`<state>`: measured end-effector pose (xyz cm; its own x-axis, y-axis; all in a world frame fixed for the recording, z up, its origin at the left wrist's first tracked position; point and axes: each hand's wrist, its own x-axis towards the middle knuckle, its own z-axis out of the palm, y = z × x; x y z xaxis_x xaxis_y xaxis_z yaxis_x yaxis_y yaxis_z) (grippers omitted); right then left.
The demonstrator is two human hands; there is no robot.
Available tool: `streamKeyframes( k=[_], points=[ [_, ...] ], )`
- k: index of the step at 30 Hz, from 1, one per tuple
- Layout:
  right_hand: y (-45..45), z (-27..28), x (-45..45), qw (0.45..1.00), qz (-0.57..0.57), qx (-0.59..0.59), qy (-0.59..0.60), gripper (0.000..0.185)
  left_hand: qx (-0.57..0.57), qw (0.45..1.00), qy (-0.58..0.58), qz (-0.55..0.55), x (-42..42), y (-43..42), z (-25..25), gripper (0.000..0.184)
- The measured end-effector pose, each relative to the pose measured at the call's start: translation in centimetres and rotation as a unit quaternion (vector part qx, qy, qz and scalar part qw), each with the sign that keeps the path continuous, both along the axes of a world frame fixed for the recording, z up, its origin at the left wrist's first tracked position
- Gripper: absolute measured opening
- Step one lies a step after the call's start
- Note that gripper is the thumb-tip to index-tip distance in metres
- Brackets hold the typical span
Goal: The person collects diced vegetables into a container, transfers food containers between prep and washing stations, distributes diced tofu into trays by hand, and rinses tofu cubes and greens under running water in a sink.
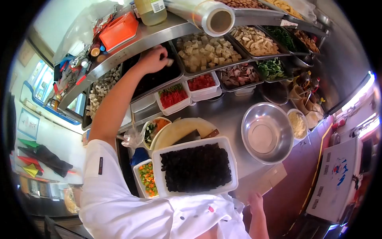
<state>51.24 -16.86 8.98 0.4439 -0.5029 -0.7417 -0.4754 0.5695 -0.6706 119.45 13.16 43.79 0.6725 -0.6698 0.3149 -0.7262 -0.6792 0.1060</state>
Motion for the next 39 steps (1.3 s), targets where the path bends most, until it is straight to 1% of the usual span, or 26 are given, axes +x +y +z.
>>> streamKeyframes(
  k=[1,3,4,5,6,7,10,13,16,19,24,25,27,28,29,30,32,33,34,36,39],
  points=[
    [-0.2,-0.4,-0.4,1.0,0.015,0.005,0.002,0.015,-0.028,0.997,-0.052,-0.052,0.6,0.6,-1.3,0.025],
    [-0.8,-0.6,-0.1,0.999,0.045,0.01,0.001,0.014,-0.089,0.971,-0.158,-0.153,0.0,0.9,-1.7,0.025],
    [-1.0,-0.7,0.0,0.999,0.047,0.002,-0.001,0.014,-0.034,0.986,-0.093,-0.134,-0.1,0.8,-1.8,0.026],
    [-1.3,-0.1,0.7,0.999,0.051,-0.007,-0.002,0.014,0.019,0.993,-0.027,-0.113,-1.6,0.2,-0.6,0.027],
    [-1.7,0.5,1.2,0.998,0.056,-0.017,-0.002,0.014,0.072,0.993,0.04,-0.089,-3.0,0.0,0.1,0.027],
    [-1.9,1.0,1.8,0.998,0.055,-0.022,-0.009,0.014,0.097,0.991,0.026,-0.094,-3.8,-0.1,0.2,0.029],
    [-2.3,2.1,3.0,0.998,0.052,-0.031,-0.032,0.014,0.153,0.985,0.03,-0.071,-6.7,0.8,1.6,0.03],
    [-2.4,2.1,3.3,0.997,0.054,-0.028,-0.041,0.013,0.094,0.991,-0.028,-0.089,-8.0,3.3,1.1,0.028],
    [-2.1,1.7,3.1,0.997,0.066,-0.014,-0.045,0.014,0.016,0.99,0.002,-0.143,-7.2,4.6,1.4,0.033],
    [-2.5,0.3,3.2,0.996,0.07,0.012,-0.059,0.017,0.033,0.987,-0.003,-0.155,-8.2,3.8,2.2,0.036],
    [-1.5,3.4,4.4,0.991,0.065,0.039,-0.112,0.02,0.177,0.97,0.062,-0.152,-6.6,1.7,2.7,0.029],
    [-1.7,3.0,3.9,0.99,0.088,-0.013,-0.107,0.019,0.201,0.965,0.069,-0.154,-6.3,1.3,2.8,0.027],
    [-1.7,2.6,3.0,0.98,0.127,-0.116,-0.096,0.018,0.194,0.964,0.053,-0.176,-6.0,1.1,3.2,0.025],
    [-1.9,2.7,2.3,0.989,0.095,-0.088,-0.078,0.017,0.191,0.962,0.048,-0.187,-6.0,1.2,3.3,0.024],
    [-1.4,4.7,1.8,0.995,0.063,-0.059,-0.06,0.017,0.159,0.968,0.041,-0.191,-6.1,1.2,3.5,0.02],
    [-1.3,5.8,1.3,0.998,0.031,-0.029,-0.041,0.016,0.087,0.974,0.072,-0.198,-5.6,1.2,3.5,0.02],
    [-1.2,5.1,0.0,0.999,-0.008,-0.038,-0.025,0.016,-0.057,0.967,0.132,-0.21,-4.7,0.5,3.7,0.021],
    [-1.1,4.6,-0.9,0.999,-0.028,-0.041,-0.015,0.016,-0.129,0.964,0.153,-0.175,-5.1,-0.2,3.6,0.026],
    [-1.2,3.9,-1.3,0.999,-0.017,-0.04,-0.013,0.017,-0.16,0.959,0.178,-0.15,-4.7,-1.4,3.3,0.029],
    [-1.9,2.6,-1.6,0.999,0.007,-0.042,-0.007,0.018,-0.185,0.973,0.094,-0.096,-6.1,-4.0,2.9,0.032],
    [-1.9,3.4,0.9,0.995,0.024,-0.086,-0.048,0.02,-0.144,0.987,-0.064,-0.039,-7.5,-5.1,2.4,0.032]
  ],
)
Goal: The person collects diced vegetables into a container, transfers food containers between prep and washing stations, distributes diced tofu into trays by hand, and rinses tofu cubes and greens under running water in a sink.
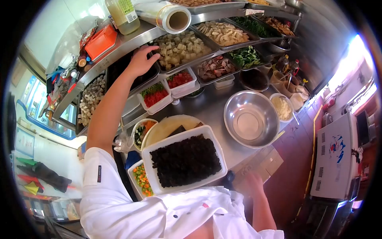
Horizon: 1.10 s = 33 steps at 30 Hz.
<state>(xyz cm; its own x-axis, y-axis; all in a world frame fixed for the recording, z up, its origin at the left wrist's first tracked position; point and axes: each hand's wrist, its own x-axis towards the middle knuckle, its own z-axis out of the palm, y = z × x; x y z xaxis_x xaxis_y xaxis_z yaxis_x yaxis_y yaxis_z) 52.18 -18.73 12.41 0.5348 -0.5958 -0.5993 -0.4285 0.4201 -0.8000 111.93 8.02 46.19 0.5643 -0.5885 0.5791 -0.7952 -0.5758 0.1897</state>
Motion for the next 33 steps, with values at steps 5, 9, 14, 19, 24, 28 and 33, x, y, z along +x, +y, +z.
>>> streamKeyframes(
  k=[5,9,14,19,24,28,33],
  points=[
    [0.4,3.9,4.0,0.998,0.048,0.031,-0.035,0.024,-0.222,0.891,0.387,-0.084,-7.7,4.0,0.2,0.023],
    [1.5,8.5,7.8,0.992,0.082,0.073,-0.064,0.03,-0.202,0.803,0.556,-0.074,-14.9,8.6,-4.6,0.028],
    [3.0,9.1,15.1,0.95,0.307,-0.049,-0.035,0.049,-0.162,0.916,0.361,0.069,-20.1,15.4,-19.3,0.037],
    [5.5,6.4,19.6,0.861,0.374,-0.34,0.06,0.041,-0.045,0.923,0.24,0.298,-32.7,21.5,-27.1,0.045],
    [5.7,5.2,19.9,0.903,0.329,-0.275,-0.027,0.025,-0.067,0.869,0.388,0.301,-38.1,24.1,-30.1,0.038],
    [5.9,10.2,20.9,0.928,0.325,-0.183,-0.007,0.022,-0.274,0.771,0.494,0.294,-37.4,23.9,-28.5,0.025],
    [2.4,9.1,19.2,0.945,0.265,-0.183,-0.054,0.022,-0.325,0.752,0.523,0.235,-36.4,20.1,-26.7,0.022]
  ],
)
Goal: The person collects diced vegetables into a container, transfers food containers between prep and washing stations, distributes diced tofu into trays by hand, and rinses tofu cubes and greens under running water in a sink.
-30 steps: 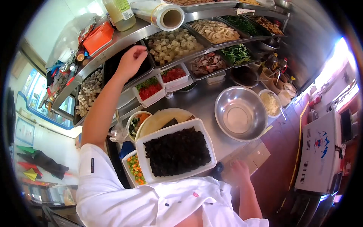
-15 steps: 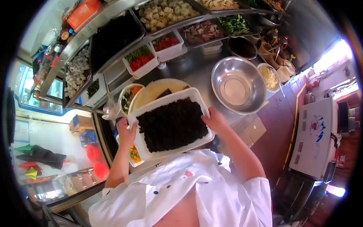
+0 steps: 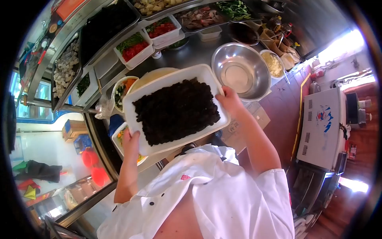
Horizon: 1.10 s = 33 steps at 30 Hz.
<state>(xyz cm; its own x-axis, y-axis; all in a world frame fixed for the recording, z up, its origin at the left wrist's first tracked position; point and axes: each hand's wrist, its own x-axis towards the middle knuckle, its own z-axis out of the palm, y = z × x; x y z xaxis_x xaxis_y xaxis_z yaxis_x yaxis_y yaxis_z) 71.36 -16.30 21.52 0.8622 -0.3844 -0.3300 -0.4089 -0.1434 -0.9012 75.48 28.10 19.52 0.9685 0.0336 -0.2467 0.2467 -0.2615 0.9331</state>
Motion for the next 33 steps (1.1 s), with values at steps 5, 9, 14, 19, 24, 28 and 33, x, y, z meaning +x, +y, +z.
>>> streamKeyframes(
  k=[5,9,14,19,24,28,33],
  points=[
    [-5.9,-0.7,-5.3,0.995,-0.089,0.041,-0.001,0.022,-0.028,0.998,0.0,-0.058,0.4,-8.2,-0.6,0.022],
    [-10.6,-2.1,-12.2,0.988,-0.153,0.023,0.01,0.024,-0.073,0.99,0.024,-0.12,-0.5,-14.2,-1.0,0.023],
    [-13.3,-2.9,-23.4,0.95,-0.263,0.153,-0.07,0.023,-0.088,0.971,-0.001,-0.224,-3.3,-21.7,0.6,0.02],
    [-14.6,-1.3,-31.5,0.929,-0.307,0.18,-0.104,0.021,-0.143,0.957,0.049,-0.248,-8.0,-28.3,6.4,0.038],
    [-22.9,-3.1,-46.3,0.876,-0.412,0.207,-0.141,0.022,-0.076,0.936,0.024,-0.343,-17.5,-42.2,7.8,0.044],
    [-26.2,-1.6,-56.1,0.86,-0.482,0.135,-0.102,0.019,-0.039,0.917,0.031,-0.396,-22.5,-51.7,7.3,0.047],
    [-27.1,-1.9,-69.9,0.799,-0.574,0.113,-0.138,0.023,-0.099,0.815,0.105,-0.561,-30.5,-65.6,3.5,0.053]
  ],
)
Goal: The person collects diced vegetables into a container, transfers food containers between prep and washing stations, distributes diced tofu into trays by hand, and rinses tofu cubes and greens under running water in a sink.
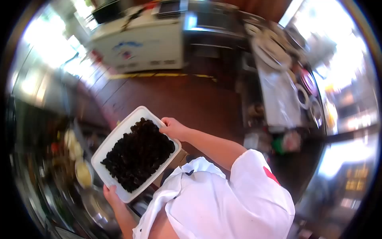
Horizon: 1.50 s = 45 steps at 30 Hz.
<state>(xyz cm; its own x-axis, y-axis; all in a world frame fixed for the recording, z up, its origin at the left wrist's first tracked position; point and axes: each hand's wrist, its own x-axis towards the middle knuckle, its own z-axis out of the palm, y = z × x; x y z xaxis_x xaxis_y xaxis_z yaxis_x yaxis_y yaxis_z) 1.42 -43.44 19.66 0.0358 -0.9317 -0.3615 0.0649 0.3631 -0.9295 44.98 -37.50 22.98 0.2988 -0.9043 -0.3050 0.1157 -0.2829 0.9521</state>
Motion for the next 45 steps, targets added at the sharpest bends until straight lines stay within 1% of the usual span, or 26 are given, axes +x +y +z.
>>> streamKeyframes(
  k=[1,2,5,6,7,8,9,12,13,15,18,23,27,29,30,31,33,35,37,39,40,41,42,43,44,45],
  points=[
    [0.8,-0.1,-2.8,0.999,-0.028,0.02,-0.016,0.023,0.005,0.999,0.0,-0.054,-3.0,-2.7,0.4,0.05],
    [3.2,3.5,2.4,0.997,-0.068,0.026,0.004,0.022,0.013,0.996,0.006,-0.088,2.0,-3.2,3.8,0.048],
    [7.8,-0.3,-2.8,0.975,-0.22,0.028,0.023,0.019,0.05,0.956,-0.006,-0.29,-3.4,-12.2,-1.6,0.039],
    [9.6,-1.5,-4.5,0.96,-0.277,0.026,0.015,0.018,0.07,0.93,-0.03,-0.361,-6.8,-14.5,-1.4,0.032],
    [11.8,-2.9,-7.5,0.941,-0.337,0.022,0.003,0.017,0.091,0.901,-0.03,-0.422,-11.1,-17.1,-4.4,0.029],
    [13.9,-3.1,-8.7,0.926,-0.377,0.018,0.029,0.016,0.131,0.876,0.004,-0.464,-15.4,-18.4,-4.1,0.027],
    [16.4,-3.3,-10.7,0.908,-0.414,0.017,0.054,0.015,0.167,0.846,-0.028,-0.506,-19.8,-19.4,-4.7,0.028],
    [22.9,-2.7,-13.1,0.841,-0.533,0.024,0.089,0.014,0.23,0.737,0.027,-0.635,-30.7,-21.0,-5.5,0.036],
    [24.8,-1.8,-13.6,0.816,-0.571,0.024,0.092,0.014,0.246,0.713,-0.004,-0.656,-34.4,-20.5,-3.8,0.034],
    [29.4,-2.6,-14.4,0.758,-0.647,0.029,0.079,0.014,0.214,0.668,0.016,-0.712,-40.6,-19.6,-4.9,0.033],
    [34.7,-1.9,-15.7,0.702,-0.711,0.015,0.023,0.013,0.209,0.622,-0.028,-0.754,-49.5,-15.9,-4.3,0.03],
    [43.0,-8.2,-23.5,0.643,-0.765,0.048,0.015,0.013,0.199,0.569,-0.081,-0.794,-63.9,-8.8,-5.5,0.025],
    [45.3,-9.4,-29.9,0.595,-0.8,0.07,-0.032,0.014,0.142,0.536,-0.141,-0.82,-77.1,-5.5,-10.1,0.014],
    [47.6,-13.1,-33.1,0.576,-0.814,0.025,-0.069,0.018,0.091,0.559,-0.118,-0.816,-83.1,-2.7,-10.5,0.014],
    [48.2,-15.0,-34.5,0.565,-0.82,0.003,-0.09,0.021,0.033,0.542,-0.177,-0.821,-85.8,-1.6,-9.6,0.019],
    [47.9,-15.9,-35.7,0.544,-0.834,-0.015,-0.09,0.021,0.05,0.484,-0.22,-0.845,-88.9,-1.8,-10.4,0.026],
    [47.6,-17.1,-37.9,0.508,-0.856,-0.042,-0.088,0.023,-0.143,0.592,-0.237,-0.757,-90.1,1.1,-10.7,0.031],
    [47.7,-17.7,-39.6,0.479,-0.876,0.003,-0.059,0.02,-0.273,0.556,-0.274,-0.736,-89.7,1.9,-10.2,0.035],
    [47.7,-18.3,-41.6,0.472,-0.879,0.065,-0.007,0.02,-0.357,0.518,-0.205,-0.75,-87.1,0.3,-12.5,0.032],
    [47.2,-14.2,-42.7,0.509,-0.79,0.264,0.216,0.028,-0.328,0.485,-0.191,-0.788,-81.7,-2.0,-12.9,0.03],
    [45.7,-12.2,-43.0,0.437,-0.806,0.179,0.358,0.034,-0.301,0.472,-0.217,-0.8,-78.3,-3.8,-13.6,0.032],
    [44.5,-9.8,-43.5,0.444,-0.767,0.07,0.458,0.034,-0.248,0.482,-0.268,-0.796,-74.1,-5.5,-14.9,0.034],
    [42.8,-6.8,-43.6,0.439,-0.667,0.124,0.589,0.042,-0.172,0.495,-0.313,-0.792,-69.9,-7.2,-15.1,0.036],
    [41.1,-8.4,-44.5,0.377,-0.638,0.103,0.664,0.047,-0.119,0.516,-0.368,-0.764,-65.8,-8.9,-15.6,0.037],
    [39.0,-8.8,-45.4,0.48,-0.628,0.068,0.609,0.047,-0.06,0.534,-0.416,-0.734,-61.2,-10.4,-16.6,0.038],
    [34.3,-6.5,-45.2,0.6,-0.641,0.045,0.476,0.042,0.006,0.549,-0.453,-0.702,-56.6,-11.1,-17.6,0.039]
  ],
)
